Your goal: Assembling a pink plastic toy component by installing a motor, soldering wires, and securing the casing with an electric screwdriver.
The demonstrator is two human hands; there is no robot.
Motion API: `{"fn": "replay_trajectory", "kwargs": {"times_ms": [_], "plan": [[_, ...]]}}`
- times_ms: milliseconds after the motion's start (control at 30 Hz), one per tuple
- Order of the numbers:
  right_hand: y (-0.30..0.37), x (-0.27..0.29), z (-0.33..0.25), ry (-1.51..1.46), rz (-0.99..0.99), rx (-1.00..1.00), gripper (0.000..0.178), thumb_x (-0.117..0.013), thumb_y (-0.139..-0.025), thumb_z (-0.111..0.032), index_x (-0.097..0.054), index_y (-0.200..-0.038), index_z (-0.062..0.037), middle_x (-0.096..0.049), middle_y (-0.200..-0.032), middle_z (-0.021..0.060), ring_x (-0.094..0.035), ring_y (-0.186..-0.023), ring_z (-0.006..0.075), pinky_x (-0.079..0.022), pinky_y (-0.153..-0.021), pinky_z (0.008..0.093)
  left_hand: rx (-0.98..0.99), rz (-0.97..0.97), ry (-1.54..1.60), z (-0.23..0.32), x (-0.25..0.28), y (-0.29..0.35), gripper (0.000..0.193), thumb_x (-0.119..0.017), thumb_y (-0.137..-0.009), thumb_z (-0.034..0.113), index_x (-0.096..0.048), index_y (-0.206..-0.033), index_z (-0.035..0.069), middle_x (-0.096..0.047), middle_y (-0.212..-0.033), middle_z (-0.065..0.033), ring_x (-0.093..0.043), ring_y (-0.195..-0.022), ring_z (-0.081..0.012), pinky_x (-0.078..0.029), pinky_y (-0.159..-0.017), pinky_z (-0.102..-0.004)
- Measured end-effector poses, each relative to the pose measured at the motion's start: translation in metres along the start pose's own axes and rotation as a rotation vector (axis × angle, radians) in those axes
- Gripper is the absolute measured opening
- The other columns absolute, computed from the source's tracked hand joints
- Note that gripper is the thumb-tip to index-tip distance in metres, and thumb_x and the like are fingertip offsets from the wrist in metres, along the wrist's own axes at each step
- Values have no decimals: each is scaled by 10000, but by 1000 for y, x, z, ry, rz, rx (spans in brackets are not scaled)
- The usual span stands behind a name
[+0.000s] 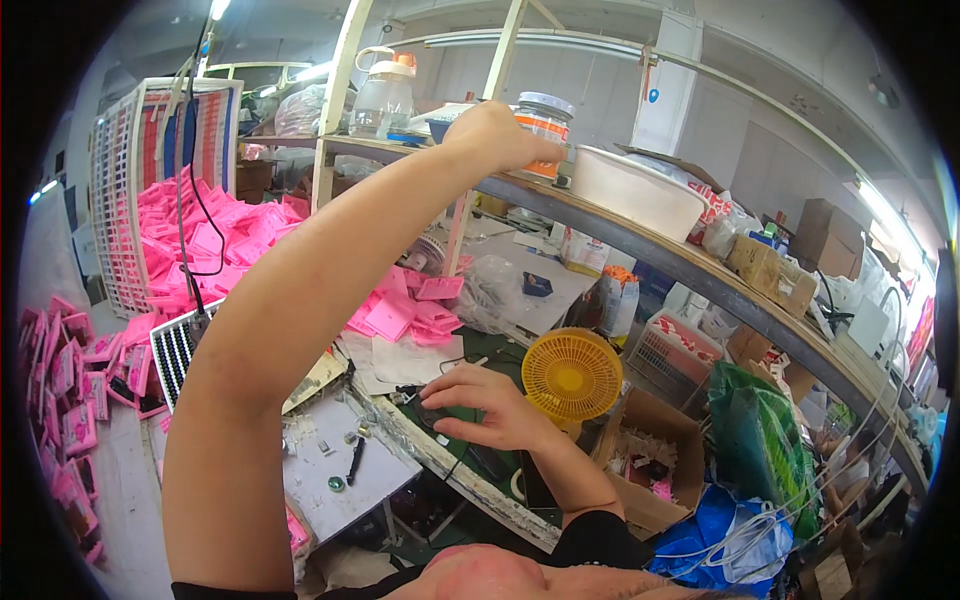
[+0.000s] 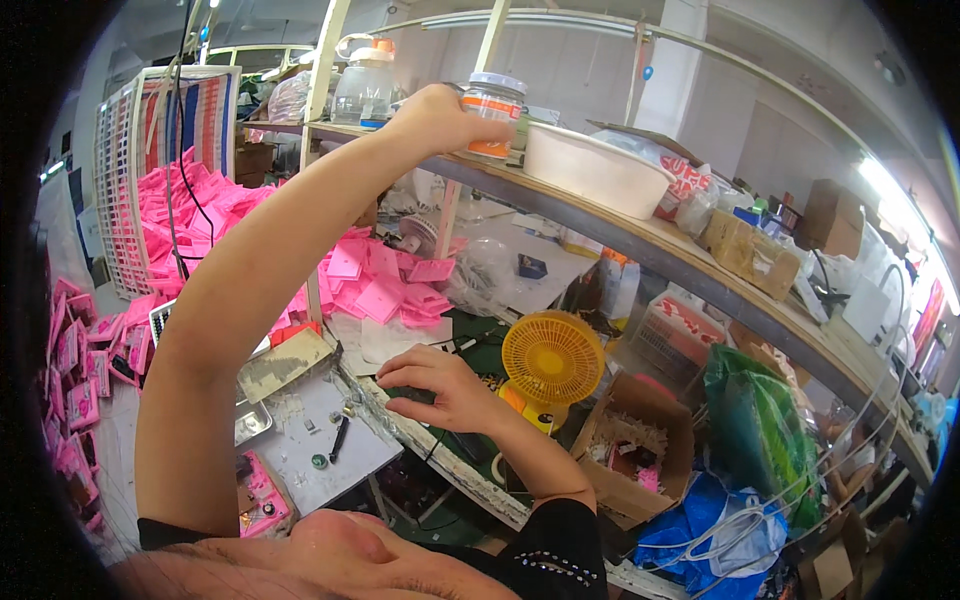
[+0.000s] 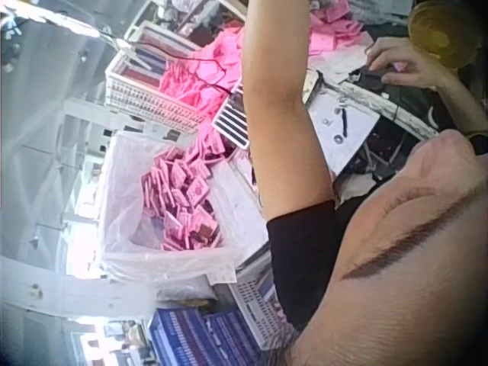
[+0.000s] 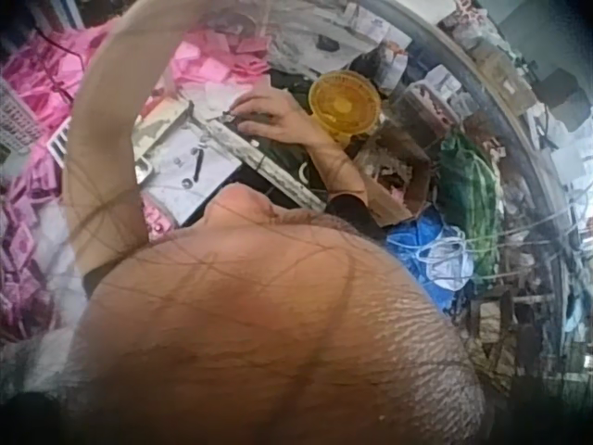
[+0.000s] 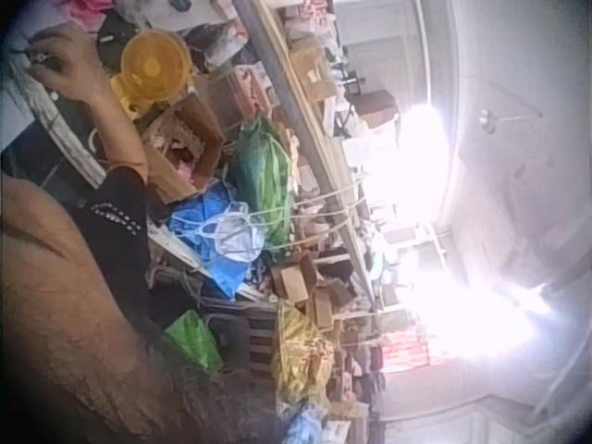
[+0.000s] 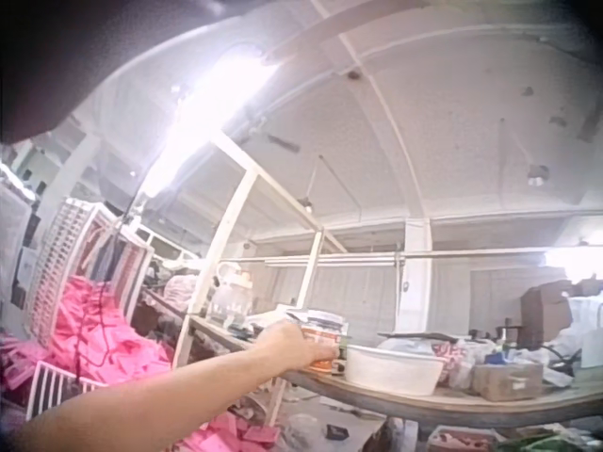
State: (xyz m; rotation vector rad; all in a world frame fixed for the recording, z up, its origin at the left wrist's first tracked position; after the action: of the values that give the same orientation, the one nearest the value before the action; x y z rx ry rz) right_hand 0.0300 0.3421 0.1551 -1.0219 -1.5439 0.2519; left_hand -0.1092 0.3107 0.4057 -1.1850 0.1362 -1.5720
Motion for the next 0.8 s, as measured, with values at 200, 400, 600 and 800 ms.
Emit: {"fn": "replay_trajectory", "kwargs": {"times_ms": [200,400,600,800], "plan": [[6,-4,2,-50,8,18,263,-788,-868,-130,-721,-1112,-56,-718,-1095,98,-683,-997,283,-543,-856,385,-45,160,-85,28,-6,9,641,-850,-689,494,-758,-1018,-48,-757,-1030,-220,-745,-982,-321,-592,-876,-381],[2,-39,9,-118,-88,0,265,-814,-840,-89,-742,-1091,-43,-743,-1029,108,-705,-935,275,-547,-817,373,-79,113,-98,7,-18,-3,570,-836,-706,519,-787,-976,20,-769,-1024,-182,-749,-989,-314,-592,-877,-395],[24,-91,34,-333,-91,-160,181,-804,-830,-75,-749,-998,-38,-735,-907,113,-699,-824,274,-536,-740,355,-445,340,-25,-5,18,89,363,-721,-837,323,-673,-986,-5,-711,-922,-210,-698,-914,-361,-559,-807,-454],[81,-172,87,-366,-160,-509,197,-759,-856,-20,-768,-1052,-13,-763,-909,108,-716,-808,194,-546,-744,299,-339,273,-123,-156,76,326,265,-745,-825,-43,-711,-1081,16,-669,-982,-139,-653,-841,-258,-513,-744,-326]]}}
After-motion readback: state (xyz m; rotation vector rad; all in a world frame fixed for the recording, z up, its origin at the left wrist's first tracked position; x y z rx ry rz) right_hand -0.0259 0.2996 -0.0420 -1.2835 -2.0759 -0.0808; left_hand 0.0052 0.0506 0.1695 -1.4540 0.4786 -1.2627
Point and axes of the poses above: each hand's wrist, its own y-axis away from the middle knuckle, its own x-axis out of the back of the hand, z = x × y, the point moved 8 cm from there along -y, towards the middle knuckle
